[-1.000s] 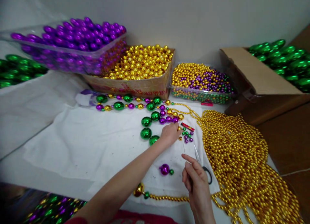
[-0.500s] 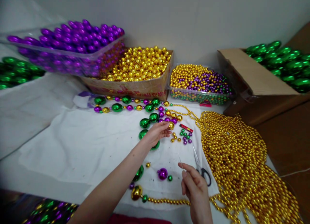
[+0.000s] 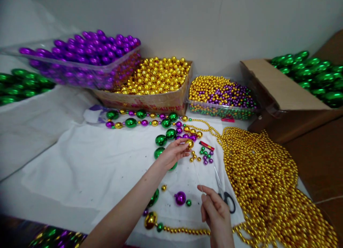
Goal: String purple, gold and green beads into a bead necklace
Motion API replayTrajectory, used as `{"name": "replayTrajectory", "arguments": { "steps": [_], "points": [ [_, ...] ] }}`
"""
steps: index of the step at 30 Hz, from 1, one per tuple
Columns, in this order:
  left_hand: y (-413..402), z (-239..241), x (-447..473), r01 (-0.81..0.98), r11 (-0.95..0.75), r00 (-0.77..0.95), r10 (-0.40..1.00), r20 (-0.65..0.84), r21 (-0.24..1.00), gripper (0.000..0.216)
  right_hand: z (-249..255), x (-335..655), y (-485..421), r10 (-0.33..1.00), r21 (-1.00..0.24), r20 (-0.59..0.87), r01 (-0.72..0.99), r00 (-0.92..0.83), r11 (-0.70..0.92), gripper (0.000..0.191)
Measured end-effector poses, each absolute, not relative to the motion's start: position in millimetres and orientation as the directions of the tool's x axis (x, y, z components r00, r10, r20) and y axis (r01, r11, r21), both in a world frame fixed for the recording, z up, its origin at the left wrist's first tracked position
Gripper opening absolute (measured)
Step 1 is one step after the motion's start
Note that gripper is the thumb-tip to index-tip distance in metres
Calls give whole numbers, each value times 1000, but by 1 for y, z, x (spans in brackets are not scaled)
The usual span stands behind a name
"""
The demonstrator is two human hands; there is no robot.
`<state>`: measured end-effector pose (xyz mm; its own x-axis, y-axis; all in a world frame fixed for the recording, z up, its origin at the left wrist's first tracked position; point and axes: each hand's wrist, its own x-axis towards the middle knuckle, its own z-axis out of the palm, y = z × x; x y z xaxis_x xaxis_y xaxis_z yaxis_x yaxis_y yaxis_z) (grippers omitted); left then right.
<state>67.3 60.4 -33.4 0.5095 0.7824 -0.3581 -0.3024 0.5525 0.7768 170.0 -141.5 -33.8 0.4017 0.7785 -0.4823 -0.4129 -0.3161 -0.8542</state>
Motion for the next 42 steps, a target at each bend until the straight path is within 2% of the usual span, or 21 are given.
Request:
{"name": "replayTrajectory", "arguments": {
  "steps": [4, 8, 19, 24, 28, 33, 39, 42],
  "points": [
    [53, -34, 65, -369, 593, 585, 747, -316, 716, 32, -36, 167, -138, 771, -858, -473, -419, 425, -295, 51],
    [47, -31, 65, -409, 594, 597, 748, -289, 693, 30, -44, 168, -138, 787, -874, -443, -403, 429, -272, 52],
    [45, -29, 66, -389, 547, 562, 778, -280, 741, 19, -42, 175, -141, 807, -896, -419, -336, 417, -292, 42],
    [45, -28, 62, -404, 533, 546, 793, -271, 744, 20, -48, 175, -139, 840, -919, -383, -245, 383, -308, 42],
    [48, -28, 58, -440, 534, 525, 805, -275, 722, 19, -47, 175, -134, 870, -954, -299, -100, 391, -283, 43],
    [46, -32, 55, -432, 531, 494, 816, -301, 729, 18, -31, 171, -126, 825, -969, -122, 113, 552, -219, 35],
    [39, -30, 57, -453, 554, 513, 803, -304, 699, 20, -20, 168, -110, 726, -987, -6, 114, 688, -116, 29],
    [31, -24, 61, -454, 582, 555, 777, -296, 675, 28, -22, 168, -100, 730, -980, 60, 181, 681, -88, 28]
  ]
}}
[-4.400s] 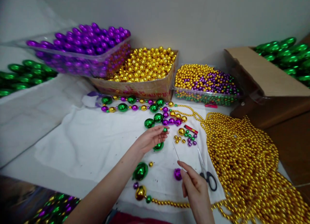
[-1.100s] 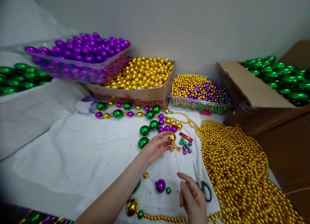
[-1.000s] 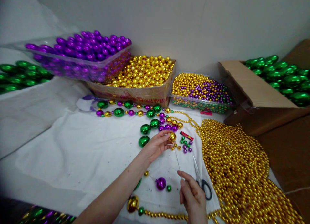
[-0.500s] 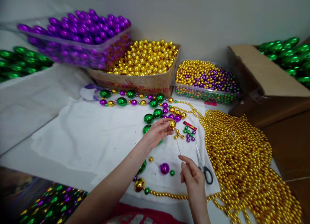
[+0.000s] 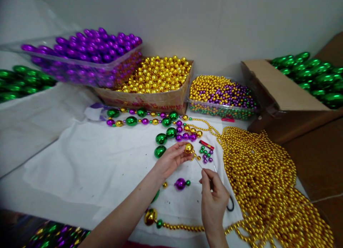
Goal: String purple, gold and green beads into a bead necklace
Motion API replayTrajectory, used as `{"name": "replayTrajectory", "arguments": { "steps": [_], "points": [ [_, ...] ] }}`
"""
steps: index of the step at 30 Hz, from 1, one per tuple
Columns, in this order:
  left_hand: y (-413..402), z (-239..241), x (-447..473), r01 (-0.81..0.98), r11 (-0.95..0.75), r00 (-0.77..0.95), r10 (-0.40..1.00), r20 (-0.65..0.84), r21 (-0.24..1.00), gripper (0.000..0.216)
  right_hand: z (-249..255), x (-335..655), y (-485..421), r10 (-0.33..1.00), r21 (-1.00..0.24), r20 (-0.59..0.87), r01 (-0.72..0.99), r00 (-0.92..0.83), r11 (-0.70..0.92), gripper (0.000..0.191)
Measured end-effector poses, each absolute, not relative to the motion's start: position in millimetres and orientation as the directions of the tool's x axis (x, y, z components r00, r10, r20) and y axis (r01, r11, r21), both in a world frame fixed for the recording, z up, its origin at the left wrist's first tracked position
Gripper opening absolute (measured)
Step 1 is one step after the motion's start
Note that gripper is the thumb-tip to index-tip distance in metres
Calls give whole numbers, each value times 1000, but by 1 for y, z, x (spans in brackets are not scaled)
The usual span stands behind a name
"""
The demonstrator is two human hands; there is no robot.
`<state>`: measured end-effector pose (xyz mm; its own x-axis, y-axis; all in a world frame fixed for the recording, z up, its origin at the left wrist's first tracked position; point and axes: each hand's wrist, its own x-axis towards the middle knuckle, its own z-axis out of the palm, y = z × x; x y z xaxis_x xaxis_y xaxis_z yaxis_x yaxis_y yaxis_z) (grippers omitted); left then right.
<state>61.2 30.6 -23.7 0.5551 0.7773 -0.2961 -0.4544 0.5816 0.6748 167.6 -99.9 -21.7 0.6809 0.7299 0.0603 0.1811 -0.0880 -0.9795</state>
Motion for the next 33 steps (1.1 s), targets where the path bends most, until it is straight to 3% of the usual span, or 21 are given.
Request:
{"name": "replayTrajectory", "arguments": {
  "steps": [3, 7, 9, 14, 16, 21, 25, 29, 33],
  "points": [
    [18, -16, 65, -429, 609, 618, 736, -275, 667, 35, -26, 168, -94, 776, -981, 20, 163, 631, -108, 28],
    [3, -11, 64, -348, 537, 608, 753, -252, 768, 24, -36, 173, -104, 852, -976, -144, 69, 503, -206, 33],
    [-1, -10, 63, -311, 476, 564, 789, -243, 823, 25, -42, 180, -114, 865, -961, -162, 122, 475, -247, 40],
    [-7, 2, 68, -244, 310, 536, 833, -138, 919, 20, -44, 196, -115, 861, -858, 185, 505, 474, -93, 47],
    [-8, 8, 71, -243, 279, 548, 830, -106, 929, 18, -39, 198, -110, 886, -861, 180, 505, 427, -68, 42],
    [-5, 10, 70, -265, 239, 526, 848, -68, 934, 19, -35, 195, -109, 875, -950, -155, 173, 458, -259, 39],
    [-2, -5, 70, -265, 354, 530, 830, -171, 897, 25, -38, 192, -117, 825, -941, -337, -138, 454, -309, 41],
    [4, -17, 76, -221, 434, 560, 789, -250, 873, 27, -36, 189, -115, 799, -903, -369, -385, 475, -189, 40],
    [16, -20, 76, -148, 448, 622, 735, -270, 882, 28, -38, 196, -110, 812, -878, -324, -474, 485, -67, 30]
  ]
}}
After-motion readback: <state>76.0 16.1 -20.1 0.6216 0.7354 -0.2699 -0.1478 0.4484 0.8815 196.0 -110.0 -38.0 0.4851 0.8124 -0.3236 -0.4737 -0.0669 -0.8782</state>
